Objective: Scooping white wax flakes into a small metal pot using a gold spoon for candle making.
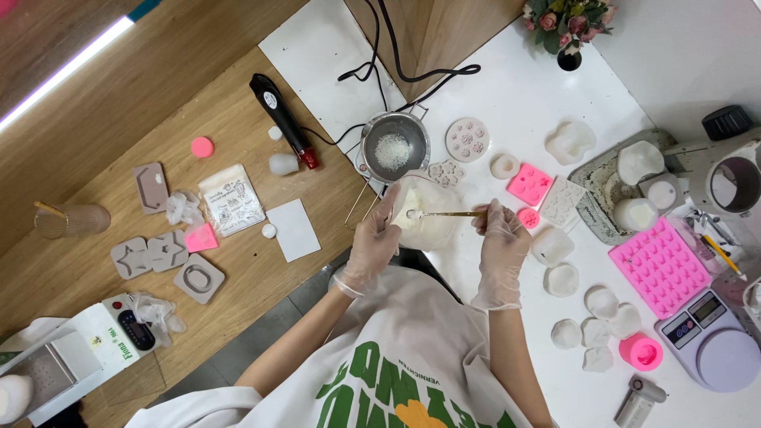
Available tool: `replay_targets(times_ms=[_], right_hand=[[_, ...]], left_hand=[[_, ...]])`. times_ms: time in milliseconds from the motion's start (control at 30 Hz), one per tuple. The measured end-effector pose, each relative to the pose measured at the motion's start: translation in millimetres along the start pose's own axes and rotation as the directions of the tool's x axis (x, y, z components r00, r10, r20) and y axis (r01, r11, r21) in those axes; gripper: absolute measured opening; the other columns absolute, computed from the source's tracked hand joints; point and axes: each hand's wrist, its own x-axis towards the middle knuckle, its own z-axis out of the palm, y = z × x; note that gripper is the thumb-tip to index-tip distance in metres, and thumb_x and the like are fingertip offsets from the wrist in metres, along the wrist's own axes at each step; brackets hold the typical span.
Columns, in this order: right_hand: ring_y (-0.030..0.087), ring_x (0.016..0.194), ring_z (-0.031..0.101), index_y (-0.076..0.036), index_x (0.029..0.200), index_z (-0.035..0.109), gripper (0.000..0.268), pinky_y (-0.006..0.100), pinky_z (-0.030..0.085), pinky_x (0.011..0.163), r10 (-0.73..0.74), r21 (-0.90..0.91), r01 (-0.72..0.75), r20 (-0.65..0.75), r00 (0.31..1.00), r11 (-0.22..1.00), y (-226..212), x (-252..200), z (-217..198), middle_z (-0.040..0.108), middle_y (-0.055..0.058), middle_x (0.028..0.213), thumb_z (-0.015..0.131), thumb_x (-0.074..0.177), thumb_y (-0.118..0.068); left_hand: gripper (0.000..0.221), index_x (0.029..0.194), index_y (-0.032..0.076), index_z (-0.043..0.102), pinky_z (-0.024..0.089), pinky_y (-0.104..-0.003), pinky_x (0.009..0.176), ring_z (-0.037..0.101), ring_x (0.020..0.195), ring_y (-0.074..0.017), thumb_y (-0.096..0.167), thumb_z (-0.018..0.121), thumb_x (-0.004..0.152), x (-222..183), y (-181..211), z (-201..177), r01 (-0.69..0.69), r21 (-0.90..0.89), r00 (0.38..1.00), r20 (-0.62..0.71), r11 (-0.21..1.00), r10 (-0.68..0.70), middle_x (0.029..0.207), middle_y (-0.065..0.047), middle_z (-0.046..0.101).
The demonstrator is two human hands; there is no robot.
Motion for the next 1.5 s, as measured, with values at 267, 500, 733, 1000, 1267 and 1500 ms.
replay_targets(times_ms=[267,500,733,1000,1267,1500], right_hand=[[0.008,0.048,0.052,-0.007,0.074,0.070,0.030,0.017,0.043,0.049,-0.013,0.133,0.021,-0.063,0.998,0.991,-40.2,5.8,0.2,0.059,0.005,0.057,0.062,0.101,-0.017],[0.008,0.048,0.054,-0.008,0.071,0.069,0.030,0.018,0.041,0.046,-0.092,0.193,0.107,-0.088,0.992,0.975,-62.0,37.8,35.7,0.060,0.006,0.057,0.062,0.099,-0.015],[0.017,0.068,0.070,-0.003,0.097,0.076,0.021,0.025,0.055,0.060,-0.455,-0.098,0.473,0.163,0.875,0.875,-39.7,47.7,82.4,0.074,0.014,0.079,0.064,0.106,-0.017],[0.029,0.070,0.072,-0.003,0.096,0.079,0.001,0.036,0.055,0.063,-0.863,-0.255,0.911,0.315,0.394,0.323,-38.2,32.9,50.7,0.074,0.013,0.078,0.079,0.097,-0.004],[0.035,0.063,0.067,-0.006,0.082,0.069,0.016,0.040,0.051,0.054,-0.809,-0.307,0.869,0.339,0.480,0.387,-7.1,2.7,-1.8,0.067,0.014,0.067,0.075,0.094,0.003],[0.033,0.076,0.069,0.001,0.086,0.068,0.008,0.040,0.054,0.064,-0.684,-0.386,0.793,0.408,0.605,0.472,48.1,-16.0,40.3,0.066,0.015,0.078,0.072,0.092,-0.002]], left_hand=[[0.078,0.144,0.023,0.056,0.046,-0.018,0.038,0.057,0.040,-0.0098,0.000,0.045,0.071,1.3,5.0,-5.1,-0.132,-0.455,0.988,0.012,0.880,0.155,0.095,-0.012,0.077],[0.075,0.143,0.021,0.056,0.046,-0.020,0.036,0.055,0.037,-0.0112,-0.002,0.044,0.073,3.2,-1.2,-1.9,-0.121,-0.478,0.989,0.021,0.870,0.149,0.113,-0.016,0.074],[0.075,0.143,0.022,0.056,0.048,-0.020,0.037,0.057,0.039,-0.0119,-0.001,0.044,0.072,7.5,-14.4,3.5,-0.080,-0.456,0.994,0.034,0.886,0.107,0.116,-0.015,0.074],[0.074,0.143,0.034,0.055,0.046,-0.022,0.040,0.061,0.042,-0.0159,0.008,0.049,0.075,-6.0,10.5,-4.2,-0.020,-0.292,0.998,0.050,0.956,0.036,0.057,-0.007,0.067],[0.073,0.142,0.038,0.054,0.061,-0.032,0.070,0.075,0.069,-0.0200,0.010,0.048,0.075,-22.6,36.5,-19.6,-0.106,-0.106,0.994,0.027,0.989,0.109,0.125,-0.003,0.072],[0.073,0.146,0.040,0.047,0.048,-0.048,0.105,0.058,0.124,-0.0334,0.016,0.053,0.077,-30.7,34.4,-15.5,-0.235,0.172,0.971,0.094,0.957,0.222,0.148,0.008,0.054]])
